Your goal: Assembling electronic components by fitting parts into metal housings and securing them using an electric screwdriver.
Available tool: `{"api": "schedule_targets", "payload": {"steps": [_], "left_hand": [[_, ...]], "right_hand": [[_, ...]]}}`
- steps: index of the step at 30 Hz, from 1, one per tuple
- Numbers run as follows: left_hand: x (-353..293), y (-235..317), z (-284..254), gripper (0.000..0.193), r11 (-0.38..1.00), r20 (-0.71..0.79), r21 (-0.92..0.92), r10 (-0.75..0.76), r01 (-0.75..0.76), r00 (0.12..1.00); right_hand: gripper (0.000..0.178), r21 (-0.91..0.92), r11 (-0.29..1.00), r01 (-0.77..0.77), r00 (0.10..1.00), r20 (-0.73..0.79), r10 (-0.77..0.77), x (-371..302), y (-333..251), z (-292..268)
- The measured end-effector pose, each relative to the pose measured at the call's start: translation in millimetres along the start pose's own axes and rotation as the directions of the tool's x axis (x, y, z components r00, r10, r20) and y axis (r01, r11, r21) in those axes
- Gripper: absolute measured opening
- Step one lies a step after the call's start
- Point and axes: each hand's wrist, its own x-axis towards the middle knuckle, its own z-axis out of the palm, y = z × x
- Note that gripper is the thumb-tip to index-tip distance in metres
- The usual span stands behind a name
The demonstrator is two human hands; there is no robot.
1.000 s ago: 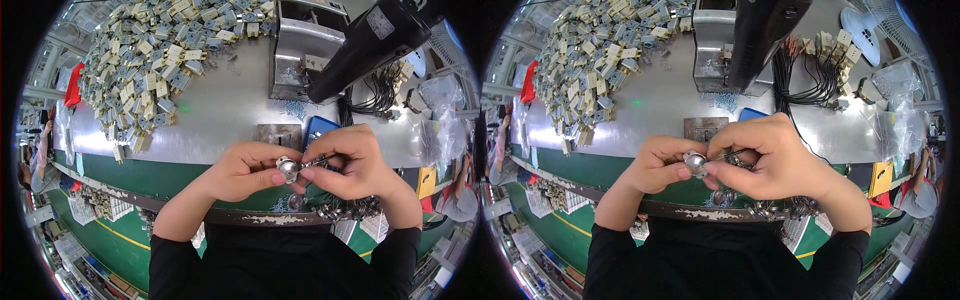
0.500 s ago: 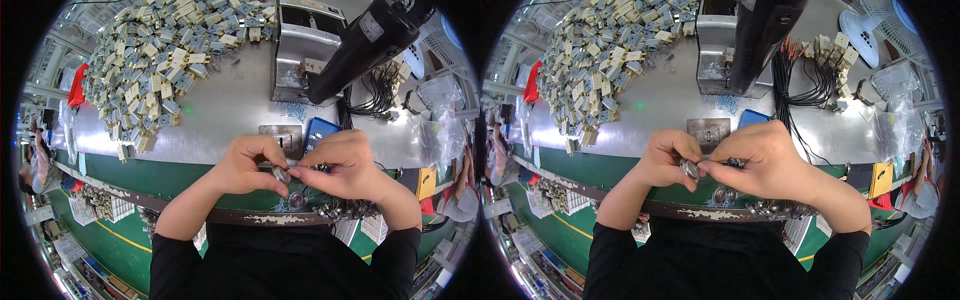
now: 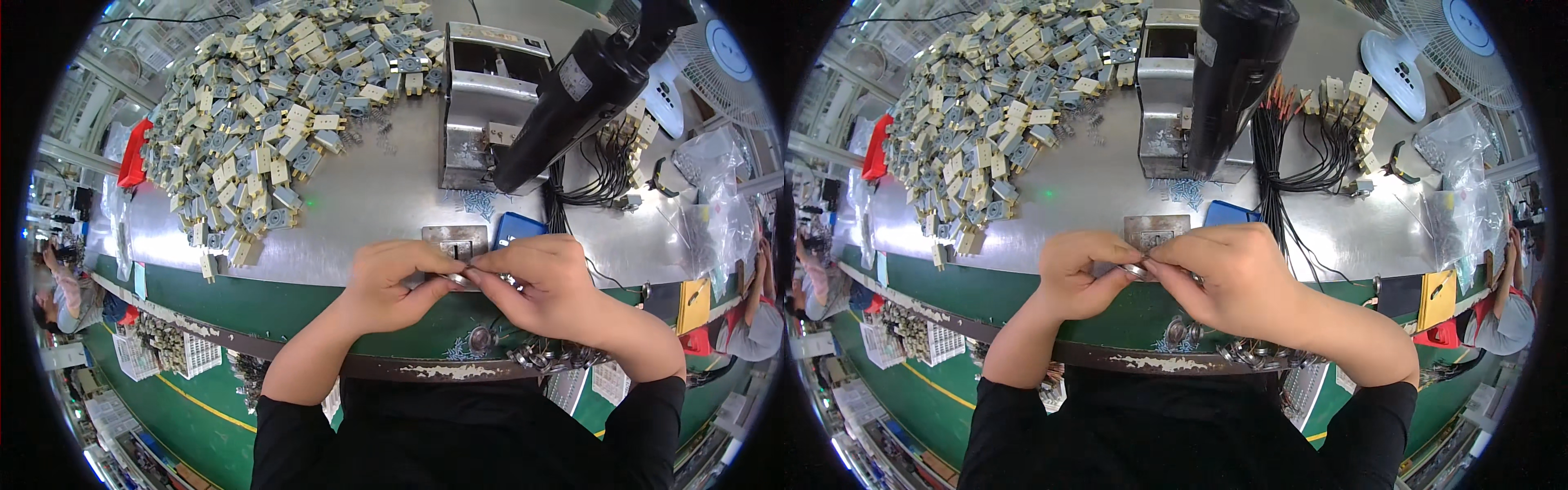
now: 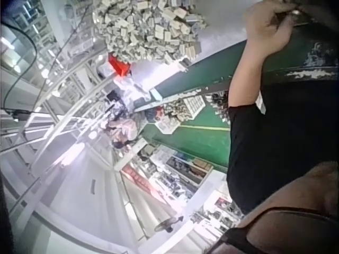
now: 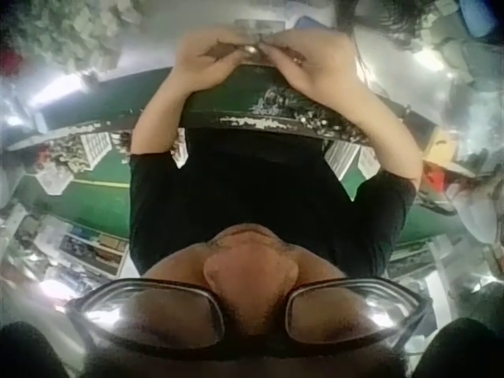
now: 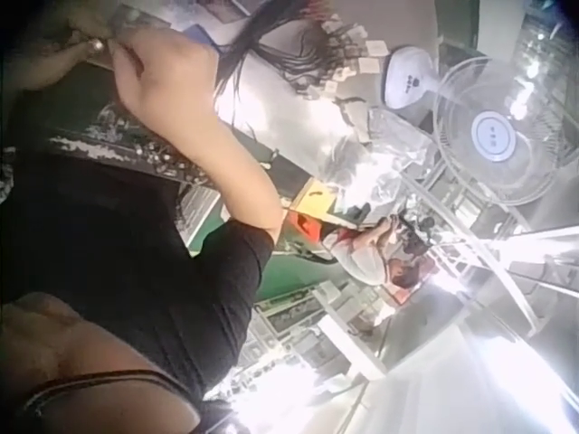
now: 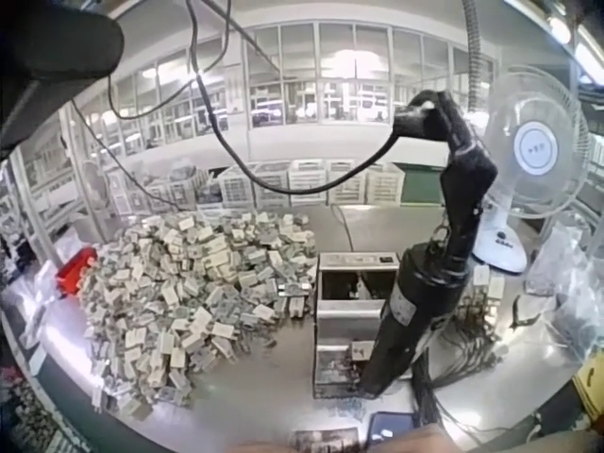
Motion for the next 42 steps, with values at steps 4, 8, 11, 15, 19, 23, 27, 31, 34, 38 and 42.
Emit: {"api": "schedule_targets", "payload": {"steps": [4,8,11,15,19,23,27,31,34,38,42], "left_hand": [[0,2,-3,0.024,0.913,-0.080,0.388,0.173,-0.129,0.982],[-2,-5,4,0.027,0.839,-0.195,0.522,0.291,-0.152,0.937],[-6,-3,4,0.028,0.897,-0.138,0.424,0.201,-0.126,0.970],[-6,5,2,0.025,0.983,0.036,-0.010,-0.185,0.185,0.982],[-16,-2,10,0.034,0.485,0.373,-0.720,-0.333,0.497,0.866],[-18,-10,8,0.037,-0.031,0.577,-0.811,-0.214,0.585,0.788],[-14,0,2,0.029,0.203,0.532,-0.771,-0.315,0.604,0.786],[-7,18,7,0.021,0.786,0.172,-0.421,-0.422,0.453,0.890],[-9,23,13,0.019,0.899,0.019,-0.286,-0.339,0.331,0.940],[-9,18,16,0.022,0.710,0.075,-0.588,-0.430,0.388,0.900],[-11,29,2,0.023,0.793,0.204,-0.402,-0.409,0.458,0.889]], "right_hand": [[0.025,0.149,0.956,-0.254,0.959,0.163,0.230,7,-15,-9],[0.031,0.239,0.942,-0.235,0.967,0.153,0.202,4,-13,-2],[0.029,0.210,0.954,-0.214,0.969,0.170,0.180,2,-11,-5],[0.027,0.210,0.857,-0.471,0.864,0.305,0.400,9,-23,-20],[0.027,0.279,0.935,-0.218,0.973,0.139,0.186,-2,-9,-11],[0.027,0.298,0.927,-0.227,0.958,0.237,0.159,4,-11,-22],[0.031,0.278,0.903,-0.328,0.912,0.343,0.226,11,-24,-27],[0.032,0.231,0.935,-0.271,0.936,0.291,0.199,4,-22,-11],[0.033,0.274,0.939,-0.209,0.975,0.126,0.181,-1,-22,3],[0.030,0.224,0.943,-0.246,0.967,0.129,0.221,4,-24,1],[0.030,0.197,0.960,-0.200,0.958,0.247,0.149,13,-24,-9]]}}
